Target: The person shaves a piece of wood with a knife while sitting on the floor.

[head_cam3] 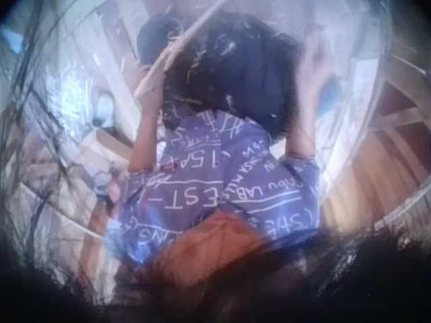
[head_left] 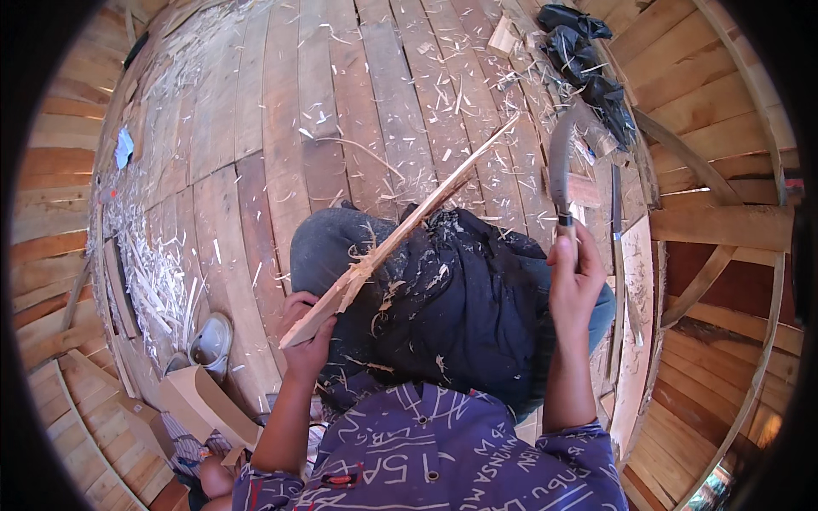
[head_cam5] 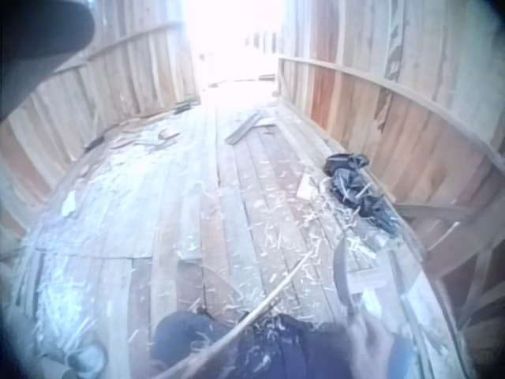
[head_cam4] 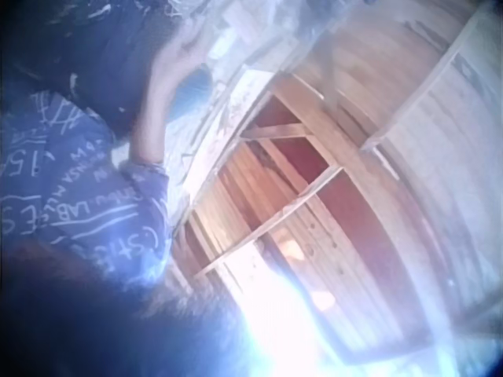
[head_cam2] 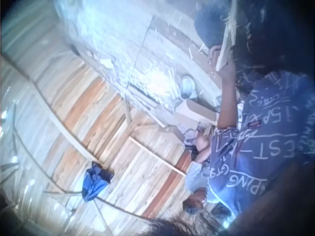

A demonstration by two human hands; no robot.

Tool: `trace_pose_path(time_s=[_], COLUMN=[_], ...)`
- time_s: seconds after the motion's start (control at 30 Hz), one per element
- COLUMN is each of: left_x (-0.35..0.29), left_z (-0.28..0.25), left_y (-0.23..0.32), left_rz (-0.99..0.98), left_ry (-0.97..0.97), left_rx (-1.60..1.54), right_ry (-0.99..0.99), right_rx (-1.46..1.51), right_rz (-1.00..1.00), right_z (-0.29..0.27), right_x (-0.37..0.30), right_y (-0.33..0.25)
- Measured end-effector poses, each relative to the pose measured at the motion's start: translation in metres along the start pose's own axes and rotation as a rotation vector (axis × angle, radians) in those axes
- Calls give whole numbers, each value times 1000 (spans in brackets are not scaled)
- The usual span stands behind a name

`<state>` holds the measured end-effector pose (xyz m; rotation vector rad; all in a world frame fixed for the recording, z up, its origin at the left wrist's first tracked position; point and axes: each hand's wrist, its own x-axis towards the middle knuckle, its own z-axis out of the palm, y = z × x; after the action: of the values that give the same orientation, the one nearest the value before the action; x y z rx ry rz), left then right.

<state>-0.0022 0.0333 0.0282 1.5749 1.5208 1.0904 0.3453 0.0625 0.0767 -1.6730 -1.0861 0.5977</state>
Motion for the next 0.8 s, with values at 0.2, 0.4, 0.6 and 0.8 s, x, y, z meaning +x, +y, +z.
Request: trace_pose_path(time_s=[0.2, 0.4, 0.6, 0.8], left_x=[0, 4, 10, 4], left_z=[-3, -6, -11, -13], left_y=[-7, -4, -5, -4], left_rz=[-125, -164, -210, -242], left_ry=[-8, -74, -114, -82], left_rx=[-86, -137, -150, -184], right_ry=[-223, -404, -582, -478], right_rx=[324, 355, 201, 497], right_rz=[215, 409, 509, 567], right_z=[12, 14, 0, 4], right_x=[4, 31, 34, 29], right_y=[-10, -5, -22, -11])
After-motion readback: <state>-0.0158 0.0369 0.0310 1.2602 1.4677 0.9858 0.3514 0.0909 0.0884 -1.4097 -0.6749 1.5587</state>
